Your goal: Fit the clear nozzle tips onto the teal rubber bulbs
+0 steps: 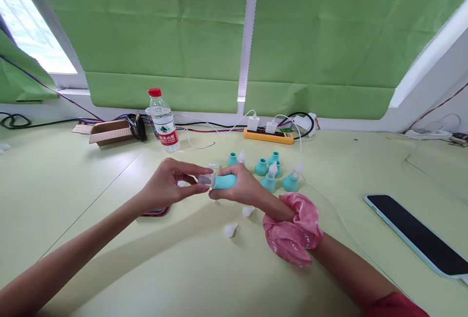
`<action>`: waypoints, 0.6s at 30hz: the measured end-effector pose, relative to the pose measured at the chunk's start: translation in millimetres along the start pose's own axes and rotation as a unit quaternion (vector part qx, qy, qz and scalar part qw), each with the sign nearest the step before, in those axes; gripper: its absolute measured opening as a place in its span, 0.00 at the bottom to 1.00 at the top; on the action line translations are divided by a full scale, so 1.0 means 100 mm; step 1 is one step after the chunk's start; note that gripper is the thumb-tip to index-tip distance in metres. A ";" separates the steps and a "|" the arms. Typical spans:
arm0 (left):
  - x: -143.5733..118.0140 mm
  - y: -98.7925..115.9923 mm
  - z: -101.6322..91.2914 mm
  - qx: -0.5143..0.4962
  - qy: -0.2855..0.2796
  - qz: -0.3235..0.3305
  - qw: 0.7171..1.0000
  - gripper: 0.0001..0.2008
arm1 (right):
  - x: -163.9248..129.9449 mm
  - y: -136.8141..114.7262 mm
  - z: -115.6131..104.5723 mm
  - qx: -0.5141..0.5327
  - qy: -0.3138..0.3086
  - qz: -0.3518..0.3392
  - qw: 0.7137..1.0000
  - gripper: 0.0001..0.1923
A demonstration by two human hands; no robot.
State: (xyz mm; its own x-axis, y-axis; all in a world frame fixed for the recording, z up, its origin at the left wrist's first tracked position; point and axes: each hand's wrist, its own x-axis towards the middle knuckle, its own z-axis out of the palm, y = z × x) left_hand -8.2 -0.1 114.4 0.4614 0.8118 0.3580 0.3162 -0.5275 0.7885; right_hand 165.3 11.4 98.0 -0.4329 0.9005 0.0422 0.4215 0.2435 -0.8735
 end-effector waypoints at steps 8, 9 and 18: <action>0.14 -0.10 -0.39 0.000 -0.076 -0.011 0.997 0.26 | -0.05 -0.06 0.02 0.049 0.048 -0.029 0.997 0.10; 0.16 -0.15 -0.44 0.049 -0.067 -0.011 0.996 0.22 | -0.05 -0.06 0.01 0.052 0.061 -0.031 0.996 0.10; 0.14 -0.57 -0.28 0.561 -0.218 -0.021 0.798 0.08 | -0.03 -0.07 -0.02 0.009 0.071 -0.057 0.996 0.13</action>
State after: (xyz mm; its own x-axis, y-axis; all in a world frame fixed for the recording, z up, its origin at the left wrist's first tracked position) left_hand -42.9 48.0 88.1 0.5980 0.7994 -0.0580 0.7698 -0.5929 -0.2364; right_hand 164.7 7.8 104.9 -0.3603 0.9094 0.2079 0.3620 0.3417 -0.8673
